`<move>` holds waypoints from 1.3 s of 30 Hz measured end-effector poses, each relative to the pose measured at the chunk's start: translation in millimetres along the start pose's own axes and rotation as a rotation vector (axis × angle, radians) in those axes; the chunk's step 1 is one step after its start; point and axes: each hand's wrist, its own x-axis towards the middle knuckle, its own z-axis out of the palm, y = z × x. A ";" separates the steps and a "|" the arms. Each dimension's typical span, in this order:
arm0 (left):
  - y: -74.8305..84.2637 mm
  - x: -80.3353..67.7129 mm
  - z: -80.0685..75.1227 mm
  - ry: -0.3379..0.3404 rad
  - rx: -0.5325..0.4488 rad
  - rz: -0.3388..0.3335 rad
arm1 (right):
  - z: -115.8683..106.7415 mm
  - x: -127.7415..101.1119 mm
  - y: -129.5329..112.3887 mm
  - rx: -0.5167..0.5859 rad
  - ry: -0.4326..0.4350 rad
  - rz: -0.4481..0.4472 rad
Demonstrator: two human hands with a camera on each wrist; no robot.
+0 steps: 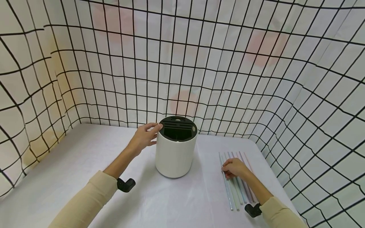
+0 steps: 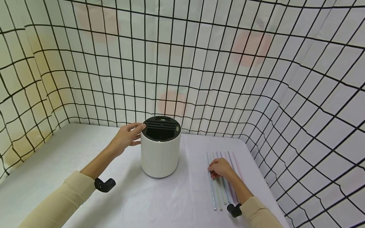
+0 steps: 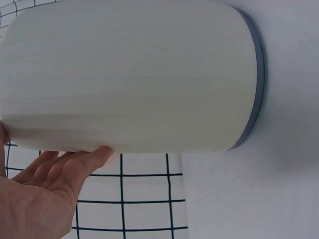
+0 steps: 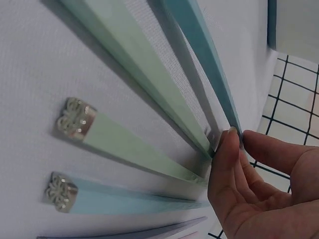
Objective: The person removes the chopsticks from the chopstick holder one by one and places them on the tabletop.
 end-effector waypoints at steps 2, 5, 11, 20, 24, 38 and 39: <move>0.3 -0.2 -0.3 0.000 0.002 0.001 | 0.3 0.8 0.2 -0.009 0.004 -0.017; 0.4 -0.6 -0.6 -0.001 0.004 0.003 | 1.3 1.0 -0.2 -0.031 0.028 -0.029; -0.4 -1.1 0.0 -0.004 0.005 0.002 | 1.7 -1.7 -3.0 -0.061 0.107 -0.061; 0.5 -0.8 -0.8 -0.003 0.003 0.014 | 2.3 -5.5 -8.0 -0.094 0.130 -0.096; -2.3 -1.5 -1.2 0.004 0.008 -0.006 | 5.1 -8.1 -8.6 -0.123 0.124 -0.102; 3.6 -8.9 -16.4 0.062 0.247 0.004 | 7.9 -9.9 -24.3 -0.217 0.158 -0.173; 2.4 -10.7 -20.1 0.072 0.283 0.017 | 7.6 -10.8 -25.8 -0.244 0.167 -0.193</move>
